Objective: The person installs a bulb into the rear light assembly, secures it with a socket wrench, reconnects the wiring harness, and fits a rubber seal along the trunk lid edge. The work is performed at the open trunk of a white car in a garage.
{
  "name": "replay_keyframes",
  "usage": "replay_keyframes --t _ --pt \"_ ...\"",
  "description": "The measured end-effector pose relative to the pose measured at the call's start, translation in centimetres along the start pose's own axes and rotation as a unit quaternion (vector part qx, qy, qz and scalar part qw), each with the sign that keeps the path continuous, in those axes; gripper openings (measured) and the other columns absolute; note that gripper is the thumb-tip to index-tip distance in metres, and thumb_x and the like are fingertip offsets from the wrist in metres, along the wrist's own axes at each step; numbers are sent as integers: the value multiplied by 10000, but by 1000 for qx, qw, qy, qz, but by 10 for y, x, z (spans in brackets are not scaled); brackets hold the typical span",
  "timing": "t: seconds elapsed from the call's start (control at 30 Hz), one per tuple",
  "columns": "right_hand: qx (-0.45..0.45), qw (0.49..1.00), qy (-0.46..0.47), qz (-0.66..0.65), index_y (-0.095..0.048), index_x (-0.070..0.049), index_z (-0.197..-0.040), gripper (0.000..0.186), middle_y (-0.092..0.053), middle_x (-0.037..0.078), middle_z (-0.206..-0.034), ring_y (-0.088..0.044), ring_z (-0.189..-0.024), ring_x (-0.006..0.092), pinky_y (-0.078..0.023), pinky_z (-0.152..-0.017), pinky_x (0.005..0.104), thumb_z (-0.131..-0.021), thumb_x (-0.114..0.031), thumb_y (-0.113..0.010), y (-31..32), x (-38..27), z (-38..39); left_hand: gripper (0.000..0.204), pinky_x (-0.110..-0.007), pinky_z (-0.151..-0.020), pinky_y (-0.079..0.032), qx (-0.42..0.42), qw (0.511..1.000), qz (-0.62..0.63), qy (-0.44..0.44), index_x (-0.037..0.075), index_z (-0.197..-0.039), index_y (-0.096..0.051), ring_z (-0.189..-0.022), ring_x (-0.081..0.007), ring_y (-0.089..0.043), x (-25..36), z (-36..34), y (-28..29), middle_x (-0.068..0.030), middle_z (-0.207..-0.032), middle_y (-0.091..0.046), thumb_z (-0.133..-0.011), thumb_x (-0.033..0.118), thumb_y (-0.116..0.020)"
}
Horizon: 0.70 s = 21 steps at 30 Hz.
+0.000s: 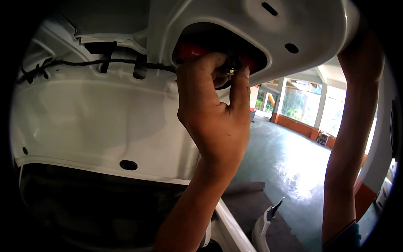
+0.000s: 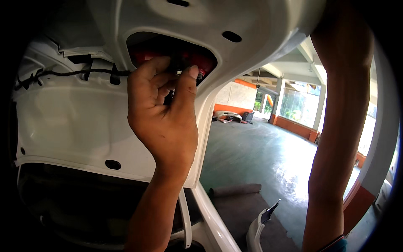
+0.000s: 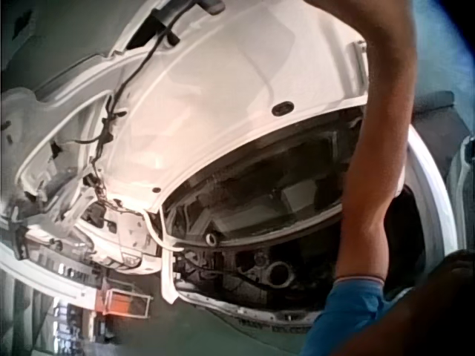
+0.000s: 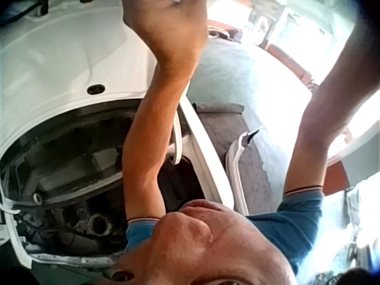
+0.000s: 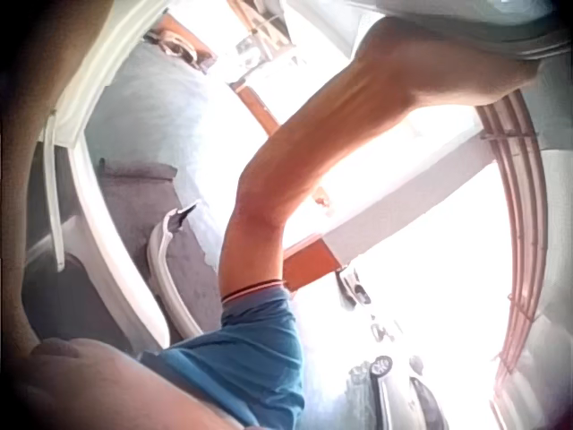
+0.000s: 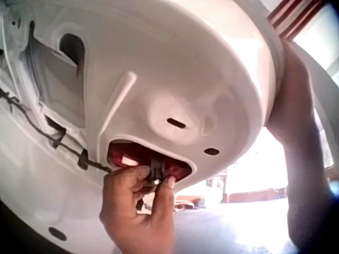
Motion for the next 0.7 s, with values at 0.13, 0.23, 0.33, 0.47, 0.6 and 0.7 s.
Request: replay_keyframes --t 0.13,0.23,0.33,0.47,0.6,0.7 --pt "-14 974 -134 -181 -525 41 -1416 589 -651 191 -1278 -654 -1172 278 -564 -992 437 -919 -214 -710 -4 19 7 347 -332 -744 -595 20 999 9 -32 -4 -1135 -625 -860 -221 -696 2 0 3 -118 -1027 -653 -843 -38 -810" --pt "-34 955 -182 -233 -507 34 -1431 617 -630 198 -1296 -633 -1207 307 -553 -1013 479 -917 -271 -658 -16 16 7 325 -299 -797 -604 17 999 15 -29 -26 -1153 -642 -887 -160 -695 -3 -2 3 -94 -1072 -665 -872 -48 -803" --pt "-50 943 -210 -254 -489 27 -1446 650 -608 205 -1315 -612 -1241 336 -543 -1035 521 -914 -328 -606 -31 15 6 328 -303 -793 -613 27 999 20 -34 -17 -1144 -648 -883 -167 -702 -8 -6 8 -95 -1061 -663 -859 -48 -807" --pt "-63 933 -234 -266 -466 18 -1466 701 -580 215 -1340 -584 -1287 375 -529 -1063 577 -911 -405 -536 -44 13 5 332 -302 -784 -618 36 999 26 -25 -8 -1126 -652 -871 -178 -717 -15 -10 11 -94 -1045 -672 -841 -48 -817" --pt "-69 926 -251 -273 -442 9 -1486 758 -551 225 -1364 -556 -1333 415 -514 -1092 633 -908 -481 -467 -46 11 5 382 -358 -651 -648 28 993 -21 -112 7 -1140 -579 -847 -299 -733 1 -9 9 -185 -1070 -606 -832 -44 -799" --pt "-66 922 -262 -277 -440 7 -1489 762 -548 225 -1368 -553 -1339 420 -512 -1096 640 -909 -487 -456 -45 11 7 384 -361 -656 -649 23 994 -7 -102 9 -1143 -578 -853 -296 -735 -1 -10 8 -181 -1076 -607 -835 -34 -802"
Point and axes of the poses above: each hand's wrist, its own z-axis away from the middle knuckle, its own y-axis out of the back of the hand, x = y × z, the point moved 10 cm from there along -z, towards the middle knuckle
